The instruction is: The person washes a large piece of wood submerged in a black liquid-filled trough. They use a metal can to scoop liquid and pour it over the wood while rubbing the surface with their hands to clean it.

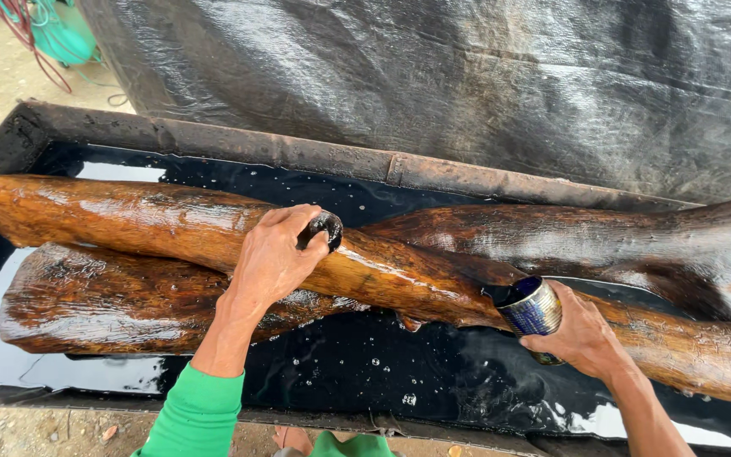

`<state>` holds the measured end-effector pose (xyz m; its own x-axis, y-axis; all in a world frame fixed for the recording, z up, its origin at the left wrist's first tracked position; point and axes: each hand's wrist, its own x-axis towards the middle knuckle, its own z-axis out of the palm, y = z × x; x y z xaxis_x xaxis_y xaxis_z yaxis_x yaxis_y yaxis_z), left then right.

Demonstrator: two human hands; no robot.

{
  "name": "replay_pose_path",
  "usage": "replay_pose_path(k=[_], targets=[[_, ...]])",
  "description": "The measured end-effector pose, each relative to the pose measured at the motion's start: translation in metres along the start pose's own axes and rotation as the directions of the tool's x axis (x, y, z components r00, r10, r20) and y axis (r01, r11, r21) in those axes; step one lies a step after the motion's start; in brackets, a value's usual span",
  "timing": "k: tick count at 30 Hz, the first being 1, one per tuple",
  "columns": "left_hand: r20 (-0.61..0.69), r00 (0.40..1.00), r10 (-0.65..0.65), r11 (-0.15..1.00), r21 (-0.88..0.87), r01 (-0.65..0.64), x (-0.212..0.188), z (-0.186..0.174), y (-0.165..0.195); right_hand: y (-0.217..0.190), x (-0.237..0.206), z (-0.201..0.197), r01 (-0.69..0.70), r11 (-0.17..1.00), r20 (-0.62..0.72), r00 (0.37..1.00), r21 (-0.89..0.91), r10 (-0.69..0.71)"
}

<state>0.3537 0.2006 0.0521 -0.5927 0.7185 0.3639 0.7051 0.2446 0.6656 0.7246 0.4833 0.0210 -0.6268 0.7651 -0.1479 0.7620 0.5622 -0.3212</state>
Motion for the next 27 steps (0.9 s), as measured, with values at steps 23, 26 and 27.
replay_pose_path(k=[23, 26, 27], targets=[[0.032, 0.999, -0.012, 1.000, 0.029, 0.011, -0.001, 0.005, -0.005, 0.035, -0.018, -0.028, -0.116, 0.841, 0.002, 0.991, -0.528, 0.137], [0.021, 1.000, 0.004, 1.000, 0.020, -0.004, -0.002, 0.004, -0.004, 0.002, -0.019, -0.017, -0.050, 0.871, 0.037, 0.996, -0.489, 0.078], [0.032, 0.999, -0.016, 1.000, 0.012, 0.015, 0.000, 0.003, -0.003, -0.009, -0.018, -0.013, -0.035, 0.880, 0.047, 0.997, -0.474, 0.065]])
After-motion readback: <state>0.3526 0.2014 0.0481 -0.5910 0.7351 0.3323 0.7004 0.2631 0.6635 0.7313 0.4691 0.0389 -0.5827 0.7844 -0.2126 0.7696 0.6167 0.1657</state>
